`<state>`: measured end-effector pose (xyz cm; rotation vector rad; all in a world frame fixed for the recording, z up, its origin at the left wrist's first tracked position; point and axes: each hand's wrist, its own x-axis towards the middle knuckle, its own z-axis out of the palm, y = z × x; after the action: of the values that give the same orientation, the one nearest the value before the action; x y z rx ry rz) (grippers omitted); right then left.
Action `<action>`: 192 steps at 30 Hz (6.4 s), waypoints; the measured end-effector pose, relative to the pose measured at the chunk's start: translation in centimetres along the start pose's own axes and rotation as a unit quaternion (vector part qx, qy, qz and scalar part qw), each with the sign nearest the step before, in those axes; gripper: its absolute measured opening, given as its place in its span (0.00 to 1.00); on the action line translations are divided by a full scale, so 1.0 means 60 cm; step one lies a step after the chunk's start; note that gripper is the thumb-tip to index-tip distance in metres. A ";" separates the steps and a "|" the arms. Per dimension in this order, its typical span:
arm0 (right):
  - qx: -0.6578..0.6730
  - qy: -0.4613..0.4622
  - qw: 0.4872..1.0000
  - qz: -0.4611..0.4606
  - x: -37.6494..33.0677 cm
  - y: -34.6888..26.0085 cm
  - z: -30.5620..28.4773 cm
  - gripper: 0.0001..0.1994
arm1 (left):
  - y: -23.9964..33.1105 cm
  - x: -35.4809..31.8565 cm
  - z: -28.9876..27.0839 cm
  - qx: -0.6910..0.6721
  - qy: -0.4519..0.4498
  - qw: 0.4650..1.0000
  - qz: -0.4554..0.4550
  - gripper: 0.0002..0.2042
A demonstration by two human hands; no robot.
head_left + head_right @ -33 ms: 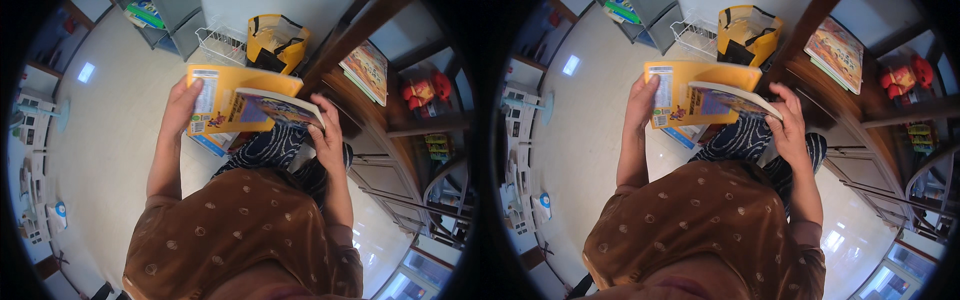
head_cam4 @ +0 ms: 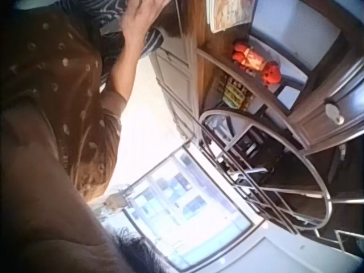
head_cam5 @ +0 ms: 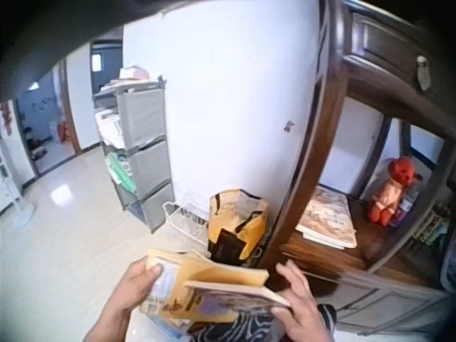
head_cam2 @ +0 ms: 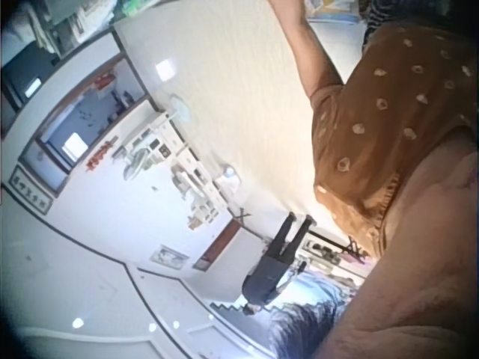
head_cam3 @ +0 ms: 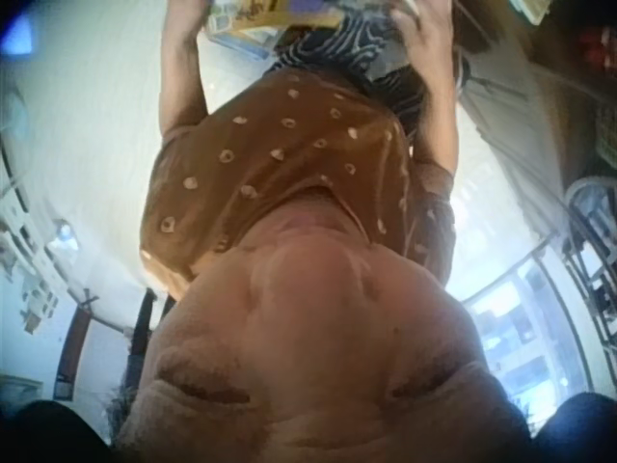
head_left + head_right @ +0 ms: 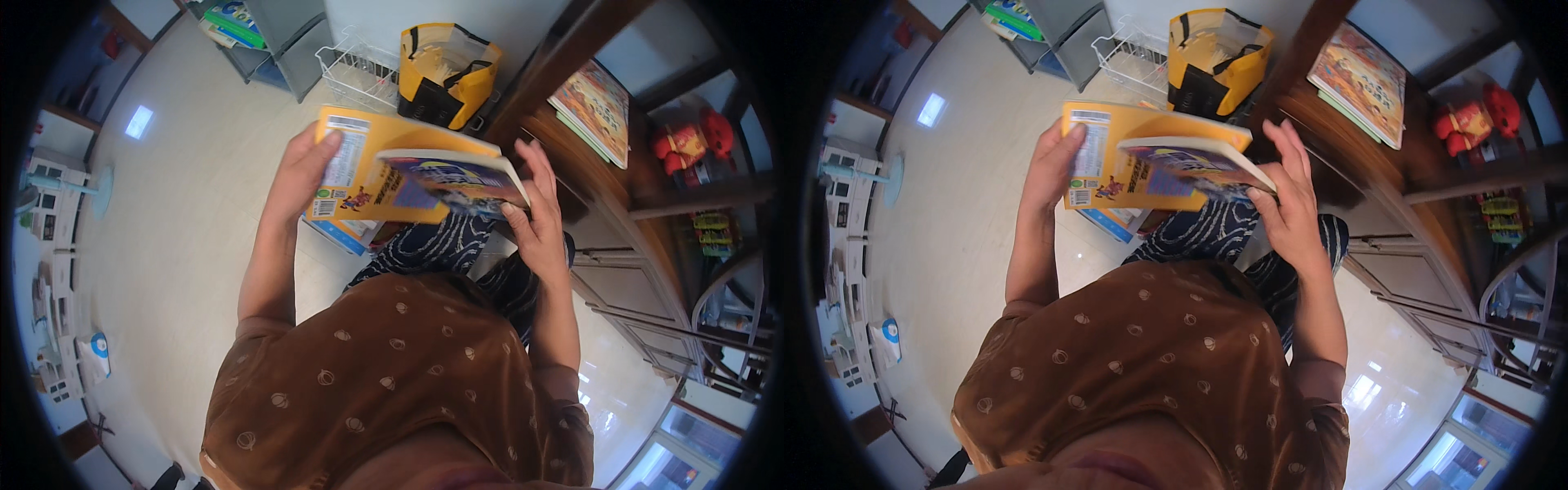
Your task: The person organizes books, bottles, and documents on a wooden shelf unit by hand and using a cloth. They wipe down individual bottles and books, move items between different shelves, and handle a red certificate folder and various books.
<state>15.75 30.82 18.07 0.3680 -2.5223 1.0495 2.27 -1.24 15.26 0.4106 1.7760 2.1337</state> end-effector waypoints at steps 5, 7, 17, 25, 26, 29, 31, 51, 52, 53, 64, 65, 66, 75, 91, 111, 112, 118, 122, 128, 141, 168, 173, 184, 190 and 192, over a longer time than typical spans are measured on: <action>0.052 -0.108 0.992 0.044 -0.017 -0.003 0.003 0.10 | -0.012 0.018 0.084 0.054 -0.153 0.985 -0.050 0.19; 0.151 -0.107 0.975 0.126 -0.051 0.020 0.024 0.11 | -0.009 0.035 0.113 0.102 -0.173 0.974 -0.109 0.20; 0.347 0.214 0.868 0.285 -0.246 0.040 0.042 0.07 | -0.211 -0.074 0.155 -0.083 -0.151 0.954 -0.245 0.25; 0.188 0.365 0.892 0.189 -0.171 0.034 -0.039 0.38 | -0.074 0.003 0.339 0.117 -0.161 0.939 0.280 0.42; 0.106 0.361 0.909 0.178 -0.152 0.038 -0.056 0.38 | -0.049 0.024 0.353 0.140 -0.162 0.938 0.272 0.42; 0.020 0.330 0.922 0.203 -0.105 0.074 -0.109 0.36 | -0.003 0.099 0.398 0.229 -0.150 0.924 0.266 0.41; -0.094 0.369 0.914 0.142 -0.063 0.113 -0.132 0.33 | 0.005 0.165 0.431 0.319 -0.105 0.894 0.296 0.41; -0.308 0.187 0.857 0.368 0.110 0.284 -0.221 0.26 | -0.032 0.306 0.509 0.547 -0.055 0.795 0.256 0.62; -0.324 0.177 0.858 0.357 0.115 0.278 -0.227 0.25 | -0.029 0.317 0.507 0.542 -0.061 0.796 0.263 0.62; -0.317 0.155 0.867 0.352 0.124 0.272 -0.229 0.25 | -0.026 0.327 0.505 0.538 -0.067 0.796 0.269 0.62; -0.251 0.223 0.894 0.296 0.123 0.308 -0.226 0.24 | -0.033 0.367 0.511 0.560 -0.102 0.761 0.311 0.42; -0.249 0.225 0.897 0.289 0.121 0.312 -0.227 0.24 | -0.036 0.363 0.512 0.562 -0.088 0.756 0.324 0.42; -0.247 0.233 0.900 0.272 0.123 0.316 -0.229 0.24 | -0.037 0.360 0.512 0.564 -0.073 0.750 0.336 0.41; -0.191 0.427 0.876 -0.122 0.045 0.076 -0.039 0.14 | -0.084 0.079 0.328 0.421 -0.062 0.729 0.536 0.26; 0.595 -0.052 0.585 0.549 -0.003 0.131 0.436 0.21 | -0.280 0.029 -0.093 0.614 0.116 0.779 0.049 0.32; 0.555 -0.015 0.741 0.378 -0.022 0.103 0.412 0.25 | -0.302 -0.003 -0.109 0.080 0.204 0.967 -0.129 0.24; 0.547 -0.014 0.760 0.350 -0.021 0.095 0.400 0.25 | -0.290 -0.002 -0.101 -0.013 0.205 0.971 -0.121 0.25; 0.506 0.004 0.833 0.224 0.020 0.076 0.363 0.26 | -0.152 -0.023 -0.063 -0.045 0.097 0.993 0.045 0.22; 0.464 -0.059 0.855 0.225 0.042 0.103 0.386 0.29 | -0.158 -0.026 -0.089 0.023 0.086 0.996 0.029 0.22; 0.293 -0.074 0.920 0.249 0.002 0.193 0.484 0.35 | -0.259 -0.036 -0.104 0.064 0.109 0.992 -0.013 0.26; 0.336 0.089 0.915 0.206 -0.156 0.086 0.171 0.26 | -0.150 -0.041 0.106 0.214 -0.079 0.961 0.159 0.22; -0.213 0.328 0.850 0.355 0.104 0.296 -0.211 0.29 | 0.007 0.393 0.547 0.577 -0.037 0.792 0.196 0.23; -0.172 0.356 0.872 0.289 0.110 0.316 -0.194 0.29 | 0.001 0.387 0.519 0.563 -0.026 0.806 0.180 0.23; -0.279 0.469 0.831 -0.110 0.059 0.118 -0.025 0.15 | -0.121 0.082 0.321 0.378 -0.008 0.762 0.526 0.22; 0.192 0.234 0.946 0.114 0.031 0.082 0.288 0.22 | -0.239 0.087 0.065 0.573 0.150 0.747 0.302 0.24; 0.476 0.073 0.833 0.271 0.019 0.115 0.370 0.26 | -0.265 0.085 -0.016 0.617 0.167 0.748 0.178 0.24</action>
<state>6.66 19.46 -0.07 -0.2142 -1.7896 2.4220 -1.60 2.74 -0.51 0.7114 3.3749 0.8310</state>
